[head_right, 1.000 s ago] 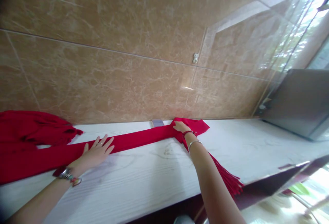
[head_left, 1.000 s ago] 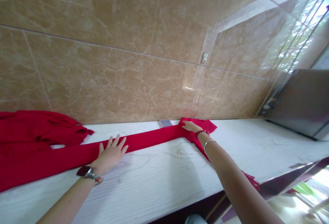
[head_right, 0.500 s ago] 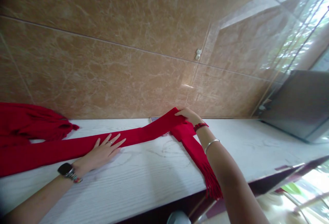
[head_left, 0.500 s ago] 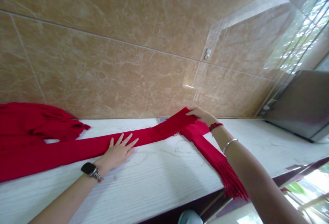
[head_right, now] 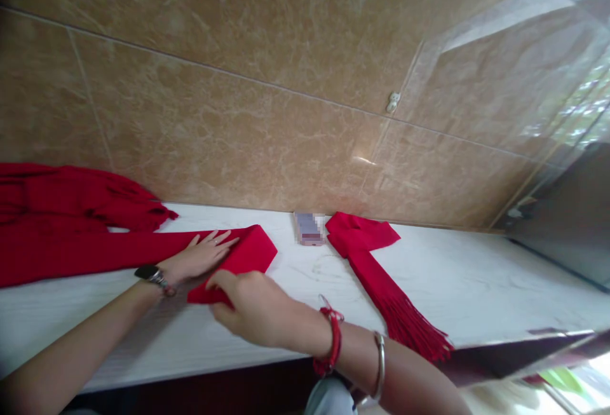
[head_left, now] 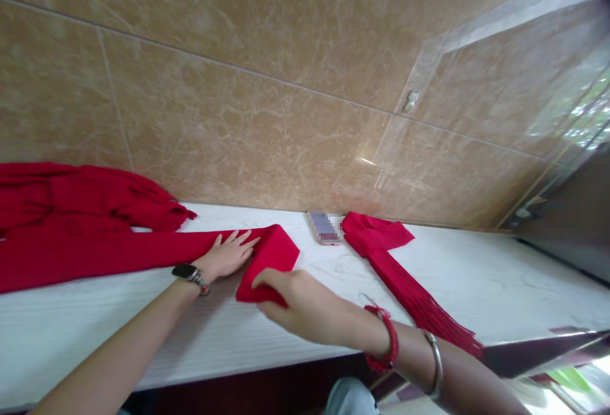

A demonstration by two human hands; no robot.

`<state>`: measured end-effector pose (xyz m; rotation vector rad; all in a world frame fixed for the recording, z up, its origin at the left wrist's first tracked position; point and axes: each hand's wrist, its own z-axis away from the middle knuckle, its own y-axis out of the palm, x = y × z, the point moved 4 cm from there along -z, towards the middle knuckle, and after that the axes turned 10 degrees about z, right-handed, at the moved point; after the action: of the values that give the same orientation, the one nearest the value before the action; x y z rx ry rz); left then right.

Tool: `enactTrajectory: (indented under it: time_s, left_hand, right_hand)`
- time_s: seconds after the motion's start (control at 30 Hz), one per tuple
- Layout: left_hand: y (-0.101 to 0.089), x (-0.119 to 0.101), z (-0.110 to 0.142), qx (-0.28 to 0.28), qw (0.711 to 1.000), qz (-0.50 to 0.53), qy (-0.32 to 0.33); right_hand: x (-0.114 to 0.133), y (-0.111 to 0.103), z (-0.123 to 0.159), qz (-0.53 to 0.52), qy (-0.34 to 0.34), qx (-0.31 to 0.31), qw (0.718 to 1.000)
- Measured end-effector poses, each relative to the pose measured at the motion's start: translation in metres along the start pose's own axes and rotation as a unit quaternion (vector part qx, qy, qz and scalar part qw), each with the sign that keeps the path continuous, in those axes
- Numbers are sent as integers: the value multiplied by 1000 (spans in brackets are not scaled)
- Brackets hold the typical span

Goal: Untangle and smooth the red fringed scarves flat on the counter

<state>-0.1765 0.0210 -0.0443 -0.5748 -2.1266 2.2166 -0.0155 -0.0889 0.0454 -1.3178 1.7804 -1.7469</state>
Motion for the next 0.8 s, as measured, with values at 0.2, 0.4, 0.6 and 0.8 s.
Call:
enactTrajectory:
  time_s: [0.2,0.4,0.6,0.8]
  left_hand:
    - [-10,19,0,-8,999,47,16]
    - [-7,-1,-11,-34,994,89,58]
    - [8,-6,-11,37,998,53,-14]
    - [0,-24,-20,35,995,73,67]
  right_hand:
    - [-52,18,-16,-52,16,4,999]
    - [-166,26,-56,-67,306,-85,946]
    - [-187,52,-78,-140,295,-43,944]
    - [-203,18,-62,-155,275,-96,944]
